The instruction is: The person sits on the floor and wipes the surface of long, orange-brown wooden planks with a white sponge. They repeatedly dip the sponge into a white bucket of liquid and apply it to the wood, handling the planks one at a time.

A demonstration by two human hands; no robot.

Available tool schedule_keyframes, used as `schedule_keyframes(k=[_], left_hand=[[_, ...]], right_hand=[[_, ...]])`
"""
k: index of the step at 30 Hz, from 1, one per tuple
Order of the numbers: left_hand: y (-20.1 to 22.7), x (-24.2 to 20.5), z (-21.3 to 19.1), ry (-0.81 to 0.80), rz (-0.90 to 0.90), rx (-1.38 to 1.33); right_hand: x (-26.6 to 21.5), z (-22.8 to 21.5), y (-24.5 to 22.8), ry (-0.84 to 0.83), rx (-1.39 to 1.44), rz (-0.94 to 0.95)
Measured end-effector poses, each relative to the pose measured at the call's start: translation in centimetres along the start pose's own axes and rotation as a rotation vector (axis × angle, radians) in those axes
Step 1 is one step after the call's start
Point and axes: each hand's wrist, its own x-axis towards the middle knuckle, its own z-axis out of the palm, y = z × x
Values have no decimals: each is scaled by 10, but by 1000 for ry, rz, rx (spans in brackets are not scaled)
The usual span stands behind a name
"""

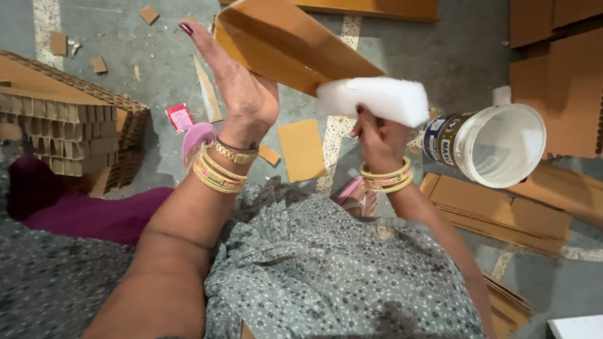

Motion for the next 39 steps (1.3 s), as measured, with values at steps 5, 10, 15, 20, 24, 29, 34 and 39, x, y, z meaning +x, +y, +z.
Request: schedule_keyframes(k=[5, 10, 15, 20, 24, 29, 34, 39], left_hand=[[0, 1, -1, -103, -14, -41], [-1, -1, -2, -182, -51, -108], [-9, 3, -5, -209, 33, -149], [-13, -1, 3, -326, 116, -67], [-11, -8, 10, -345, 35, 7], [-12, -24, 22, -407, -23, 10], [-6, -40, 41, -505, -96, 51], [1, -54, 67, -580, -185, 69]], right_hand=[[8, -34, 33, 116, -110, 50], [17, -70, 66, 135, -400, -172], [22, -81, 78, 172, -387, -82], [16, -80, 57, 160, -400, -41], [10, -64, 20, 82, 155, -179], [15, -45, -23, -26, 325, -338], [22, -29, -36, -65, 276, -259], [13, -24, -65, -38, 242, -276]])
